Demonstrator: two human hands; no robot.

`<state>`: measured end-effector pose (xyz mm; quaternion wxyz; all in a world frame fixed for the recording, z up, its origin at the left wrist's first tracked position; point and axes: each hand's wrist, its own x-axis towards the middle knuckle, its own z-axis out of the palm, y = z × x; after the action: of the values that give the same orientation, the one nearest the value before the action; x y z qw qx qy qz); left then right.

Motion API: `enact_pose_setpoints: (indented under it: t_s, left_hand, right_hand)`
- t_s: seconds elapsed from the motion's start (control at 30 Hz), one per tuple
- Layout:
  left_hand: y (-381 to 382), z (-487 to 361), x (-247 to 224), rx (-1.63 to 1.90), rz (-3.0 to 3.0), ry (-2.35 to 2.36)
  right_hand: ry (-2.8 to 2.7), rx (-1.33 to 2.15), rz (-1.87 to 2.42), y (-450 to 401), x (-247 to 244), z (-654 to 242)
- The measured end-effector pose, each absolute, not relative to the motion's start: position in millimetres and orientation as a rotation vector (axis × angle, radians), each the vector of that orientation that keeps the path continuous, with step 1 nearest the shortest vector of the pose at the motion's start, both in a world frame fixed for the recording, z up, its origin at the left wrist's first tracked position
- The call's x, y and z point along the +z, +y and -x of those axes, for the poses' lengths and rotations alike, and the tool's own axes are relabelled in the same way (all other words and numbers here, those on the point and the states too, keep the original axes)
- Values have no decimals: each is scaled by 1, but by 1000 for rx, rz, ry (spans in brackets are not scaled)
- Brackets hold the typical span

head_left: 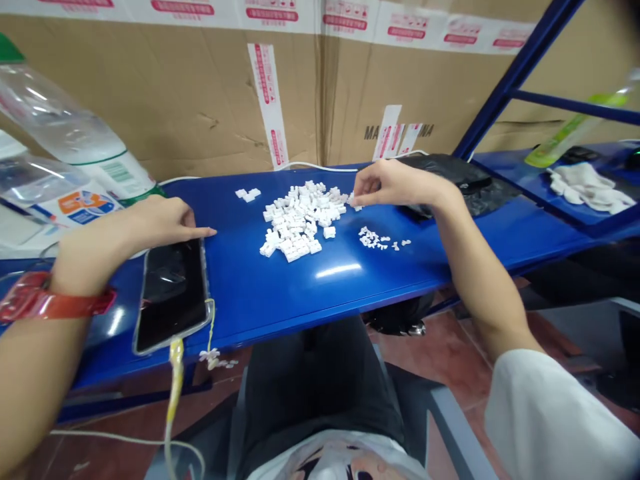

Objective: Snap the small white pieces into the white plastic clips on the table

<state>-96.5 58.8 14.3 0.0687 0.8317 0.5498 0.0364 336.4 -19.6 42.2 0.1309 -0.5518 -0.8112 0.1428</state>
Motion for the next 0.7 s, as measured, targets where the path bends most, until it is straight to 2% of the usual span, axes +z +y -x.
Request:
enact_pose_setpoints:
  t_s: [0.1,0.17,0.43,0.7]
  left_hand:
    - [59,85,21,-183,-2522,1670]
    - [59,77,24,-178,-2512,1636]
    - [48,52,8,607,-2568,1078]
    - [2,10,6,693,-2266,658]
  right_hand:
    - [-2526,602,1810,-25,51,-343]
    - [-2589,658,1854,-26,50,-339]
    - [-2539,672,1483,-15,17,-331]
    - [-2556,496,1392,-22,15,-320]
